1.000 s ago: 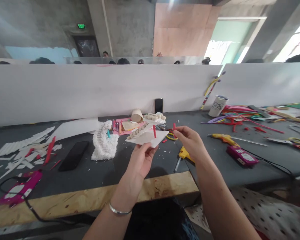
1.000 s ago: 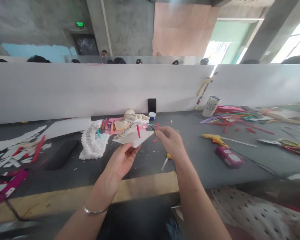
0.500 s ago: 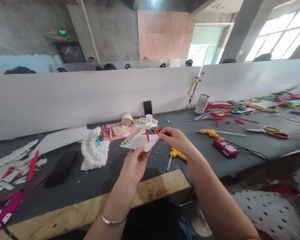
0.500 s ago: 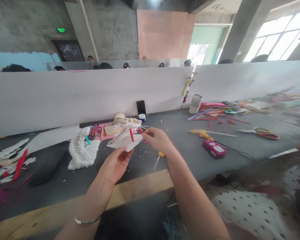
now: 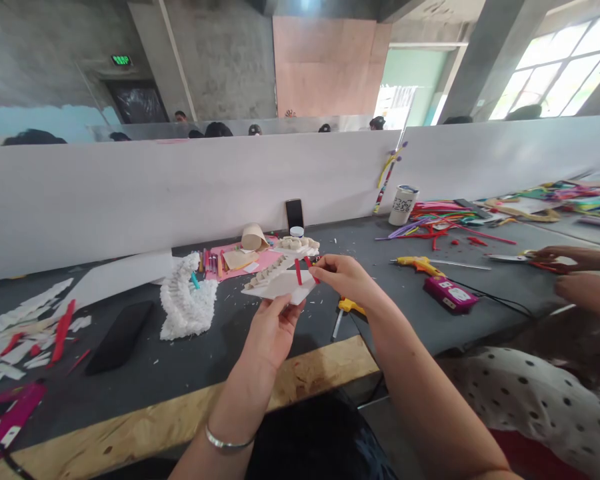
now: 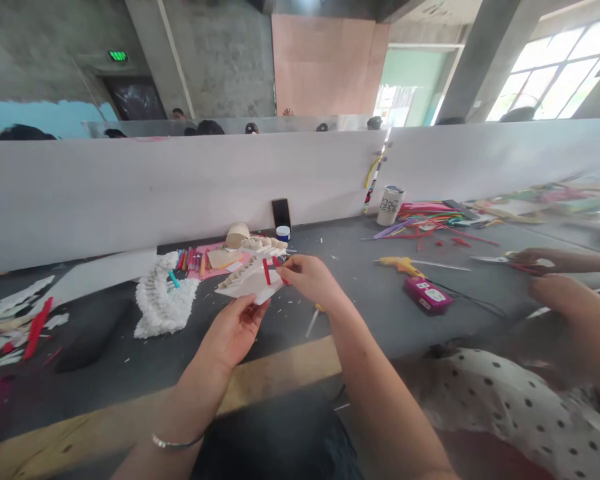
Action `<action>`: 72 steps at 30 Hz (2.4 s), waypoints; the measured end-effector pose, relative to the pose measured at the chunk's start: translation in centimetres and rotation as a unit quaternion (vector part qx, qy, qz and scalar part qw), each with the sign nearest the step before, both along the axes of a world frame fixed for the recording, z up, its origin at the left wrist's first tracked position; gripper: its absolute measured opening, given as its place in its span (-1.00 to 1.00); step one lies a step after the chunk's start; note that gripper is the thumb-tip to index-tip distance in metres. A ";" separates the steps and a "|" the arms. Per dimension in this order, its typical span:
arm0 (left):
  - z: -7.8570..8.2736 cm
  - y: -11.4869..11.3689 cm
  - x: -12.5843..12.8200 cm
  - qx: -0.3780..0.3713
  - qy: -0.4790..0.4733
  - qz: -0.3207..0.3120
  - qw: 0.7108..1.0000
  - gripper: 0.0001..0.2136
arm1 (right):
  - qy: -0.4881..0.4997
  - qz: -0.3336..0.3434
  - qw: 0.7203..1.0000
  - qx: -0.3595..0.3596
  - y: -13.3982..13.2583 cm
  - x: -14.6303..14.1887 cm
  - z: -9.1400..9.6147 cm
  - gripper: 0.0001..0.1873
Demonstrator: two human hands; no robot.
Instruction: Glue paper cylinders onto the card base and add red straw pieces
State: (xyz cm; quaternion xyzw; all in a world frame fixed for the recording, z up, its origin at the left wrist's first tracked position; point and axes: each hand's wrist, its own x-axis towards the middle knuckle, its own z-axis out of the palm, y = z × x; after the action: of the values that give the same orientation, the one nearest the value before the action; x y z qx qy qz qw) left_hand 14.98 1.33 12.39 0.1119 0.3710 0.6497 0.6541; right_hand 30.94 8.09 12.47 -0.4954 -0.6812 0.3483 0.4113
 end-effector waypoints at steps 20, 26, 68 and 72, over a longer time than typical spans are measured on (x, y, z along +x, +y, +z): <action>-0.9 0.1 -0.2 0.032 -0.010 -0.010 0.999 -0.78 | 0.010 -0.003 1.000 -0.004 0.0 -0.3 -0.3 -0.72; -0.8 0.1 -0.2 0.029 -0.011 -0.006 1.000 -0.75 | 0.012 0.004 1.000 -0.005 0.3 -0.3 -0.6 -0.70; -2.6 3.1 -2.3 -0.039 0.015 0.038 0.998 -0.75 | 0.100 0.003 0.995 -0.013 2.9 -1.5 -5.1 -0.76; -2.9 3.4 -2.4 -0.039 0.019 0.033 0.999 -0.73 | 0.106 -0.018 0.994 -0.010 3.5 -1.8 -5.7 -0.78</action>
State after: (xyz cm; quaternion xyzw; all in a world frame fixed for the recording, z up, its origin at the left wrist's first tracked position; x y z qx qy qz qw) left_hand 12.53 4.72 9.53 0.0867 0.4121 0.6535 0.6290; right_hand 29.11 11.62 6.77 -0.4717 -0.6214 0.3981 0.4825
